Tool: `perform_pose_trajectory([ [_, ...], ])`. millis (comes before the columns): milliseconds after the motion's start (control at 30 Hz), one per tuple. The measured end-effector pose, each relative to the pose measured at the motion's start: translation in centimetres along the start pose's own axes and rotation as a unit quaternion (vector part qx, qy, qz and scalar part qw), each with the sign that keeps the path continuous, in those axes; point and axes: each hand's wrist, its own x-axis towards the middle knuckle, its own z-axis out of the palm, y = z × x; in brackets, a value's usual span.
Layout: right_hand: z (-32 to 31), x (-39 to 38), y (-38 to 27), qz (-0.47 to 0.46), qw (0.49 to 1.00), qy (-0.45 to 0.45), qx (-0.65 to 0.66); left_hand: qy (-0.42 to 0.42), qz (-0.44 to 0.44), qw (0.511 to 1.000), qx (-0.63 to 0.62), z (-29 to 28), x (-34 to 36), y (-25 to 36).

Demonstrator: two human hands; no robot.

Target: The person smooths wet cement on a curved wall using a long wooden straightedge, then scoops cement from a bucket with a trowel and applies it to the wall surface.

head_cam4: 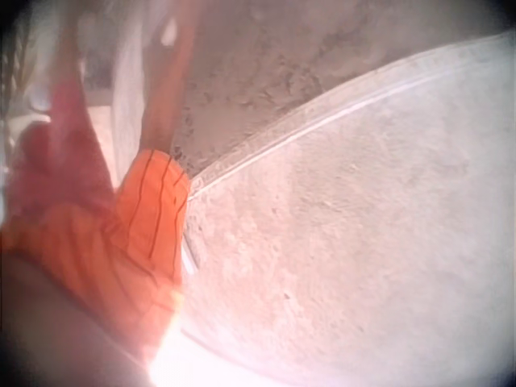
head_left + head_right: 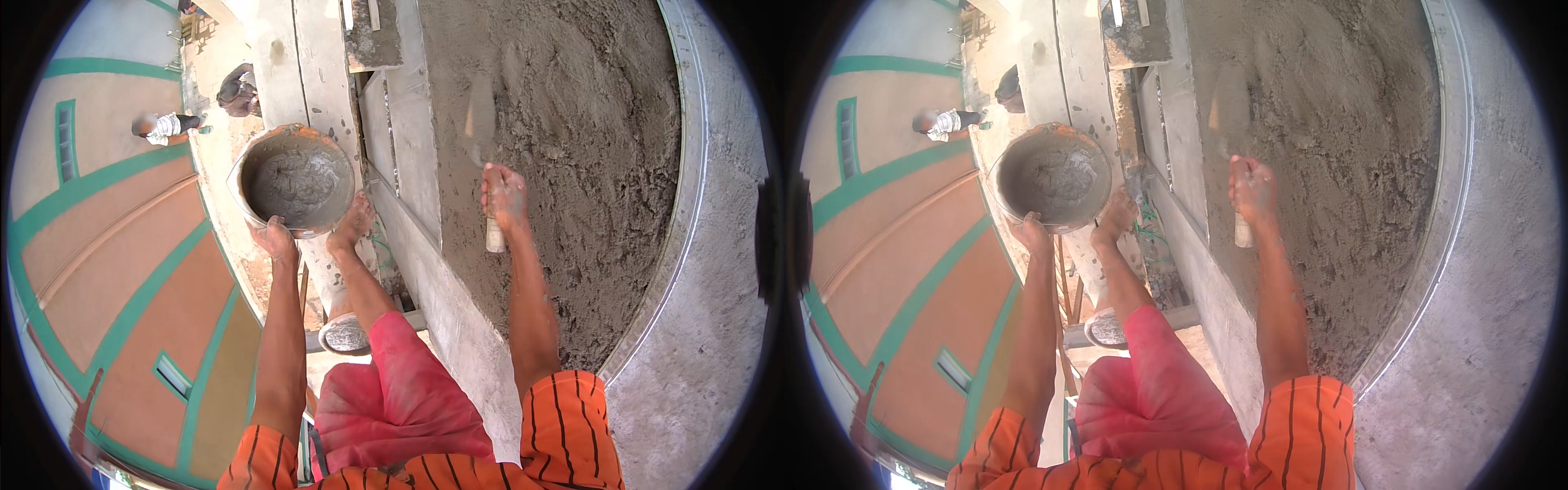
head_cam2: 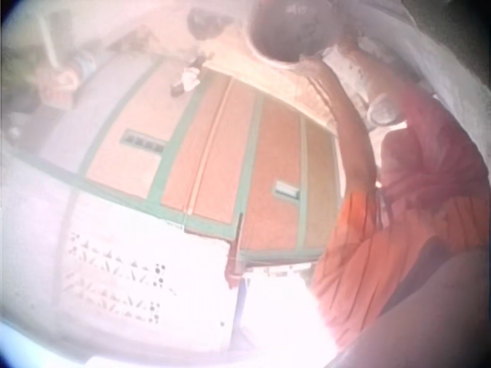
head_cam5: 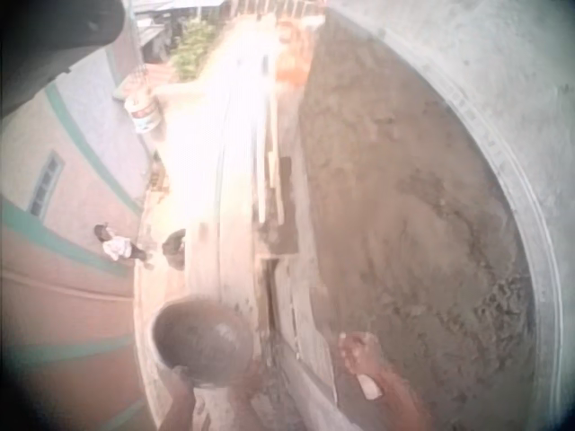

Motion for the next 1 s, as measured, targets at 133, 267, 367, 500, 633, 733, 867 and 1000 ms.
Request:
perform_pose_trajectory([
  [133, -2.9, -9.4, 2.5, -0.032, 0.982, 0.053, -0.176, -0.062, -0.03, 0.997, -0.027, -0.8, 2.6, 0.5],
  [267, -0.7, -9.7, 1.1, -0.229, 0.826, -0.011, -0.515, -0.149, -0.057, 0.987, 0.028, 0.4, -2.6, 8.1],
  [367, 4.1, -7.8, -2.0, -0.203, 0.796, -0.08, -0.565, -0.225, -0.044, 0.971, 0.073, -1.7, -5.0, 11.4],
  [500, 10.3, -7.3, 4.0, -0.289, 0.839, -0.203, -0.413, -0.234, -0.016, 0.97, 0.063, -0.9, -9.4, 17.5],
  [633, 10.6, -12.2, 1.5, -0.253, 0.871, -0.215, -0.361, -0.203, -0.077, 0.976, -0.007, -3.5, -10.5, 20.3],
  [733, 9.5, -12.8, 1.2, -0.275, 0.884, -0.188, -0.328, -0.185, -0.1, 0.973, -0.089, -3.5, -12.7, 22.6],
  [867, 10.4, -13.5, -0.2, -0.254, 0.882, -0.157, -0.365, -0.192, -0.072, 0.977, -0.064, -5.4, -12.3, 22.8],
  [1000, 11.1, -16.3, -0.1, -0.309, 0.892, -0.122, -0.306, -0.136, -0.086, 0.986, -0.029, -6.9, -12.5, 25.7],
])
